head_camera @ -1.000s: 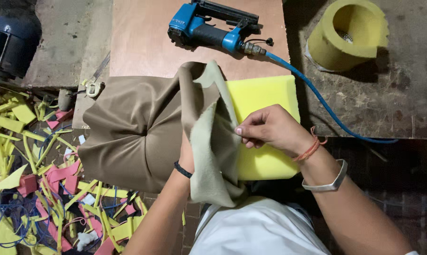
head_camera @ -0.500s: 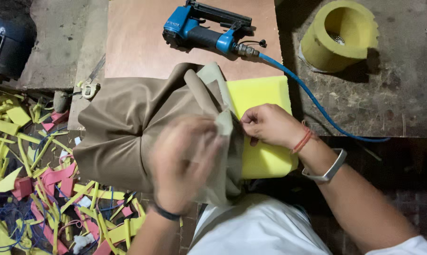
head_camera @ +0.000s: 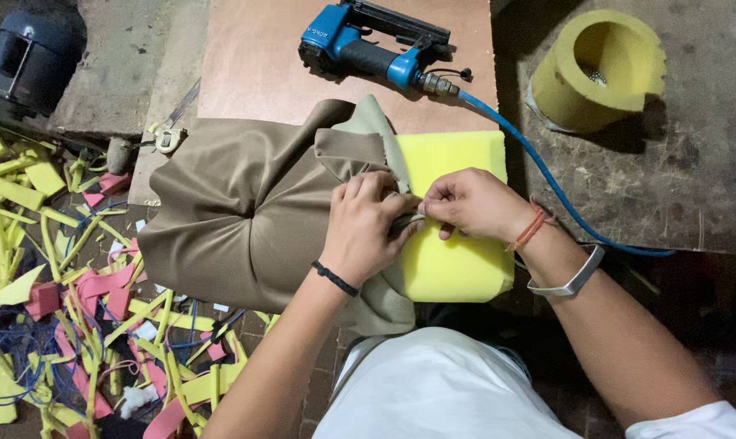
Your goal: The person stretches fabric over a foam cushion on a workbench and staples the fabric to the cushion using a pneumatic staple gun, pressing the fabric taut with their hands. They then use a measuring tape to measure the length of an upholstered sofa frame and its wooden base.
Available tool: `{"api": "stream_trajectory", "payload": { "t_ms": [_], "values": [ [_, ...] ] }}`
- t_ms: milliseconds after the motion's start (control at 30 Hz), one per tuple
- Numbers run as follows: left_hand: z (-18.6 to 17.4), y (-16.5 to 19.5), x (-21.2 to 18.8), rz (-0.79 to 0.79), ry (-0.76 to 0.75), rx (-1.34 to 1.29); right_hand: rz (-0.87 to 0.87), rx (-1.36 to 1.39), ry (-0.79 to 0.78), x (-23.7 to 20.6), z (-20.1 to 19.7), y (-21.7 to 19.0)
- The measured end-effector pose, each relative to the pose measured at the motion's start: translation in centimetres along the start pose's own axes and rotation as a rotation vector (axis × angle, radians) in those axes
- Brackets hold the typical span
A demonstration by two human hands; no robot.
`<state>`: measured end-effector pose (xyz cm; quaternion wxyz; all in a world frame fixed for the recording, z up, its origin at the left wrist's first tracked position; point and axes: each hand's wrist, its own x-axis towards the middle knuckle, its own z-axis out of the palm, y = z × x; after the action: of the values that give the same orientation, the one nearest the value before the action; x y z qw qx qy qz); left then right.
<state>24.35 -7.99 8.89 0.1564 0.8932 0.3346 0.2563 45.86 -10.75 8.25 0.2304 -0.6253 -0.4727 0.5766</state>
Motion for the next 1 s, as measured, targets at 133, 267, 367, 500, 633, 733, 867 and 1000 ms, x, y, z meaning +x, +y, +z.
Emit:
{"api": "stream_trajectory", "payload": {
  "t_ms": [133, 267, 367, 500, 633, 733, 867, 1000],
  "values": [
    [0.3, -0.3, -0.4, 0.005, 0.05, 0.0, -0.008, -0.104, 0.051, -0.4, 0.2, -0.3],
    [1.0, -0.9, -0.1, -0.109, 0.049, -0.097, -0.052, -0.132, 0.084, -0.9, 0.5, -1.1],
    [1.4, -1.0, 0.1, -0.108, 0.071, -0.095, -0.013, -0.139, 0.092, -1.0, 0.7, -1.4],
    [1.2, -1.0, 0.1, -0.097, 0.081, -0.087, 0.008, -0.115, 0.096, -0.6, 0.8, -0.7],
    [1.1, -0.9, 0.4, -0.082, 0.039, -0.095, 0.022, 0.084, 0.059, -0.2, 0.4, 0.6],
    [1.2, -0.8, 1.0, -0.103, 0.001, -0.146, -0.005, 0.149, 0.056, 0.1, -0.1, 1.3],
    [0.7, -0.4, 0.6, -0.069, -0.024, -0.082, 0.012, -0.076, 0.119, -0.2, 0.0, 1.2],
    [0.0, 0.1, -0.6, -0.029, 0.083, -0.038, -0.015, -0.164, 0.151, -1.0, 0.4, 0.2]
  ]
}}
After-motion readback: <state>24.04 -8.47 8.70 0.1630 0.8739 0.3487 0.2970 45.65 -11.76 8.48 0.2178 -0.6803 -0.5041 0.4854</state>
